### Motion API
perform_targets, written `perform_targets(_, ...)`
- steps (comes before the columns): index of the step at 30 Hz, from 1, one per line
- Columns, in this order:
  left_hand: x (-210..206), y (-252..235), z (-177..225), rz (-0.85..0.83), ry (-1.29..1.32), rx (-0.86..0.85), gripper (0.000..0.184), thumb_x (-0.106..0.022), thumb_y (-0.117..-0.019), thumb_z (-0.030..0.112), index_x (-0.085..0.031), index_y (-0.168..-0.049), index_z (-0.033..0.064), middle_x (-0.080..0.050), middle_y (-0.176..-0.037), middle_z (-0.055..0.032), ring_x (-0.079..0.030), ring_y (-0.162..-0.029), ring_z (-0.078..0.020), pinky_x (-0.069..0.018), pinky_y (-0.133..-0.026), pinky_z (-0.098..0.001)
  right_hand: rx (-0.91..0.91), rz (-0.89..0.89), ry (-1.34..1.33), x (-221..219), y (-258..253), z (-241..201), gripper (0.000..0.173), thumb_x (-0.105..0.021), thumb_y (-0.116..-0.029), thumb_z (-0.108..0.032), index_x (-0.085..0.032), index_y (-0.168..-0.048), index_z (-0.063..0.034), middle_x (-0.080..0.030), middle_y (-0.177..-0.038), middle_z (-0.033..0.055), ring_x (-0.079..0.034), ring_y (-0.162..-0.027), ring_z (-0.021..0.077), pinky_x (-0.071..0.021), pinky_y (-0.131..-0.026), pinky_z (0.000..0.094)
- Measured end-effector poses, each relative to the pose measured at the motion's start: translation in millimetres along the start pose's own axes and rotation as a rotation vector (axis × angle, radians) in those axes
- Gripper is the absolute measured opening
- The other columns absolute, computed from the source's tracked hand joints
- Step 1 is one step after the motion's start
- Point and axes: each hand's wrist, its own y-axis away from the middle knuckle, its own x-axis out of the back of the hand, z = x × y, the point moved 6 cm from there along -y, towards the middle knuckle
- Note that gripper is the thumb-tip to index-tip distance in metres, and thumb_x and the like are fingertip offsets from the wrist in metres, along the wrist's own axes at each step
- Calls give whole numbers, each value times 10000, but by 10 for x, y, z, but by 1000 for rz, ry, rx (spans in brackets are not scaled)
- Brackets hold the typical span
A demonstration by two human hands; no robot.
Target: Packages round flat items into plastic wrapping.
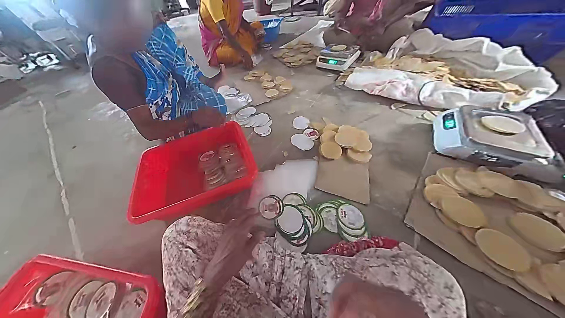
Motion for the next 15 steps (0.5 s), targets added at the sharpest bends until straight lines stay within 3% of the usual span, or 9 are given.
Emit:
perform_targets(2,-534,-449,17,-409,-92,0,516,-541,-1050,348,-538,-1457,30,-499,-1515,-192,-423,-1447,-348,-337,-1183,-535,-99,213,117,242,76,510,132,-621,-999,-160,-733,-1020,-93,-753,-969,-39,-709,-897,52,-606,-835,281)
perform_targets(4,-945,-837,-64,-594,-160,47,536,-508,-1068,322,-475,-1479,-20,-431,-1546,-243,-372,-1464,-401,-326,-1174,-574,-196,377,141,431,222,923,110,-633,-953,-95,-726,-1001,-62,-746,-905,-29,-709,-816,68,-615,-764,281)
perform_targets(6,-1183,-1171,-230,-559,-194,158,521,-516,-1062,301,-485,-1454,-41,-415,-1536,-272,-366,-1457,-428,-360,-1148,-595,-250,442,147,557,378,1136,109,-636,-942,-78,-713,-1002,-30,-739,-896,-6,-705,-795,87,-612,-738,294)
perform_targets(9,-1341,-1451,-535,-455,-239,280,613,-573,-1021,223,-366,-1546,-15,-276,-1625,-263,-236,-1520,-434,-274,-1166,-665,-288,474,191,665,566,1165,119,-621,-941,-34,-706,-1020,-6,-744,-896,-10,-710,-804,67,-611,-759,282)
perform_targets(10,-1350,-1505,-609,-428,-260,287,639,-610,-990,171,-362,-1551,-8,-295,-1618,-256,-256,-1511,-435,-273,-1160,-674,-300,483,217,696,619,1162,123,-617,-945,-31,-703,-1027,2,-743,-887,-11,-705,-796,54,-606,-750,271)
perform_targets(12,-1309,-1608,-669,-376,-307,272,493,-636,-940,67,-540,-1418,-10,-487,-1474,-239,-437,-1389,-424,-369,-1107,-620,-338,515,249,753,710,1176,138,-608,-946,-25,-696,-1039,28,-739,-869,2,-696,-766,48,-593,-713,261)
perform_targets(15,-1218,-1626,-764,-434,-360,246,346,-650,-938,140,-650,-1254,-2,-580,-1347,-232,-511,-1312,-406,-406,-1103,-567,-391,534,231,794,738,1242,140,-601,-961,-40,-686,-1044,34,-735,-861,19,-694,-754,72,-596,-711,286)
